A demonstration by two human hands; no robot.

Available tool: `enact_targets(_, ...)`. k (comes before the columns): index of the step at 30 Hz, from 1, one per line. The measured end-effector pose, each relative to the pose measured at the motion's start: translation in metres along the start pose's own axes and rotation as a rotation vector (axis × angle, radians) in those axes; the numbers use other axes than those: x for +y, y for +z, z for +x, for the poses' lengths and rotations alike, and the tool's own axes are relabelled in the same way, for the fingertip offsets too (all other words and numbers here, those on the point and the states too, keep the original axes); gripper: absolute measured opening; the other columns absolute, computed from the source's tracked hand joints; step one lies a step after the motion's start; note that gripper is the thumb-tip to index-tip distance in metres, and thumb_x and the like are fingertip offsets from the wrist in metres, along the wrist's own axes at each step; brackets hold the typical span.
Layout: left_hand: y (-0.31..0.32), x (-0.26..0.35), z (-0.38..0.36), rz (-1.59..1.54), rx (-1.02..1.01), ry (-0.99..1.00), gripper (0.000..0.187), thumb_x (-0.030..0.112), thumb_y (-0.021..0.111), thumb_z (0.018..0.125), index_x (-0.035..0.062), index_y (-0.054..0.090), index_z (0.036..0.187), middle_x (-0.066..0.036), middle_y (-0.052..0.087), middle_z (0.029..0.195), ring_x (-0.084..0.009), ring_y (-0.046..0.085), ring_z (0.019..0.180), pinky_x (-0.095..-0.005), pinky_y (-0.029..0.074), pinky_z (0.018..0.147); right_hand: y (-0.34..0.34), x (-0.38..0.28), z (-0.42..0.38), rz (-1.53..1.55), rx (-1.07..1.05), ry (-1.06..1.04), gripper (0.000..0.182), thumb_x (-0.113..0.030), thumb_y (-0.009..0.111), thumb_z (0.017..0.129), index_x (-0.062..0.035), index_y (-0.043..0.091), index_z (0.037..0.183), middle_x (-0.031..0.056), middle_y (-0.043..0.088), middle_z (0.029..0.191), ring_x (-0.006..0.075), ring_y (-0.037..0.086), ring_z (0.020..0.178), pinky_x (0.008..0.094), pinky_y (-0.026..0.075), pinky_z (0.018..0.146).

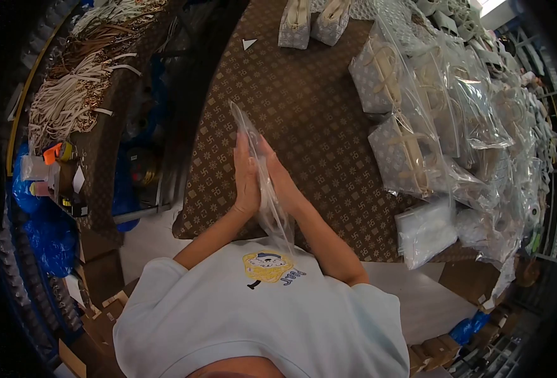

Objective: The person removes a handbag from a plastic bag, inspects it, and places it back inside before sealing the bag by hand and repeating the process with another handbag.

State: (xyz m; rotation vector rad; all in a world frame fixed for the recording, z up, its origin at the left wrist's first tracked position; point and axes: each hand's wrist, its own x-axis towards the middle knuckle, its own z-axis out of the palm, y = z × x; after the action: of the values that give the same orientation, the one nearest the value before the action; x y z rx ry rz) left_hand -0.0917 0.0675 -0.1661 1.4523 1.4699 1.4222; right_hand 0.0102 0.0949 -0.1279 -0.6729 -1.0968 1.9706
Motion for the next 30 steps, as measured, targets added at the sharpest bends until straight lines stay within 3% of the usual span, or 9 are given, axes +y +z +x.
enact_targets(4, 0.001, -0.007, 0.004, 0.228, -0.047, 0.181, 0.062, 0.033, 0.027, 0.097, -0.0025, 0.013, 0.145, -0.021, 0.012, 0.152, -0.0341, 0.007, 0.142, -0.0484, -0.002, 0.112, -0.001, -0.007, -0.012, -0.275, -0.026, -0.011, 0.071, -0.039, 0.042, 0.097, -0.0006, 0.01, 0.147, 0.0141, 0.02, 0.151, 0.0252, 0.018, 0.139, 0.0335, 0.018, 0.112)
enact_targets(6, -0.019, 0.009, 0.028, 0.192, -0.088, 0.351, 0.061, 0.028, 0.038, 0.094, 0.0011, 0.019, 0.145, -0.017, 0.02, 0.15, -0.033, 0.009, 0.142, -0.0491, -0.002, 0.112, 0.011, -0.037, -0.022, -0.874, -0.011, -0.04, 0.066, -0.021, 0.058, 0.086, -0.0001, 0.028, 0.142, 0.0191, 0.039, 0.141, 0.0301, 0.043, 0.127, 0.0354, 0.037, 0.102)
enact_targets(8, -0.053, 0.043, 0.059, 0.155, -0.132, 0.523, 0.061, 0.023, 0.049, 0.091, 0.0047, 0.026, 0.144, -0.014, 0.027, 0.149, -0.032, 0.012, 0.142, -0.0497, -0.002, 0.112, 0.016, -0.048, -0.029, -1.095, 0.09, -0.137, 0.055, -0.017, 0.062, 0.08, -0.0011, 0.042, 0.129, 0.0174, 0.05, 0.127, 0.0296, 0.053, 0.111, 0.0354, 0.044, 0.091)
enact_targets(10, -0.08, 0.074, 0.086, 0.598, -0.614, 0.639, 0.048, 0.015, 0.067, 0.077, 0.0125, 0.055, 0.124, -0.004, 0.056, 0.125, -0.027, 0.033, 0.134, -0.0536, 0.002, 0.113, 0.019, -0.053, -0.033, -1.323, 0.204, -0.232, 0.045, -0.014, 0.065, 0.074, -0.0021, 0.056, 0.117, 0.0157, 0.061, 0.113, 0.0292, 0.063, 0.096, 0.0354, 0.051, 0.08)
enact_targets(11, -0.084, 0.076, 0.092, 0.588, -0.621, 0.657, 0.048, 0.015, 0.067, 0.077, 0.0125, 0.055, 0.124, -0.004, 0.056, 0.125, -0.027, 0.033, 0.134, -0.0536, 0.002, 0.113, 0.022, -0.054, -0.032, -1.392, 0.265, -0.395, 0.031, -0.011, 0.066, 0.072, -0.004, 0.06, 0.101, 0.0116, 0.064, 0.1, 0.0264, 0.063, 0.083, 0.034, 0.052, 0.071)
enact_targets(13, -0.086, 0.078, 0.104, 0.607, -0.762, 0.717, 0.019, 0.017, 0.073, 0.072, 0.0156, 0.068, 0.09, 0.006, 0.065, 0.09, -0.0194, 0.05, 0.116, -0.0554, 0.008, 0.113, 0.024, -0.056, -0.031, -1.466, 0.349, -0.563, 0.017, -0.009, 0.066, 0.069, -0.0058, 0.064, 0.086, 0.0074, 0.067, 0.088, 0.0236, 0.064, 0.07, 0.0326, 0.053, 0.062)
enact_targets(16, -0.087, 0.08, 0.108, 0.563, -0.685, 0.82, 0.007, 0.017, 0.073, 0.072, 0.0138, 0.067, 0.074, 0.005, 0.063, 0.077, -0.0171, 0.055, 0.105, -0.055, 0.01, 0.113, 0.021, -0.059, -0.033, -1.509, 0.355, -0.601, 0.008, -0.007, 0.067, 0.071, -0.0081, 0.064, 0.079, 0.0047, 0.067, 0.08, 0.021, 0.065, 0.068, 0.0296, 0.052, 0.056)
enact_targets(27, -0.126, 0.056, 0.13, 0.63, -0.497, 0.686, 0.005, 0.013, 0.071, 0.074, 0.0135, 0.068, 0.079, 0.003, 0.064, 0.077, -0.0192, 0.056, 0.105, -0.0498, 0.014, 0.112, 0.008, -0.062, -0.044, -1.418, 0.347, -0.574, 0.011, -0.009, 0.067, 0.071, -0.0096, 0.058, 0.065, 0.0027, 0.06, 0.065, 0.0195, 0.059, 0.06, 0.03, 0.047, 0.049)
enact_targets(30, -0.143, 0.034, 0.141, 0.646, -0.355, 0.541, 0.003, 0.013, 0.067, 0.078, 0.013, 0.069, 0.081, 0.001, 0.065, 0.079, -0.0215, 0.056, 0.104, -0.049, 0.016, 0.111, 0.0, -0.062, -0.052, -1.424, 0.311, -0.447, 0.011, -0.016, 0.069, 0.074, -0.0089, 0.062, 0.077, 0.0048, 0.064, 0.074, 0.0228, 0.062, 0.068, 0.0334, 0.05, 0.057)
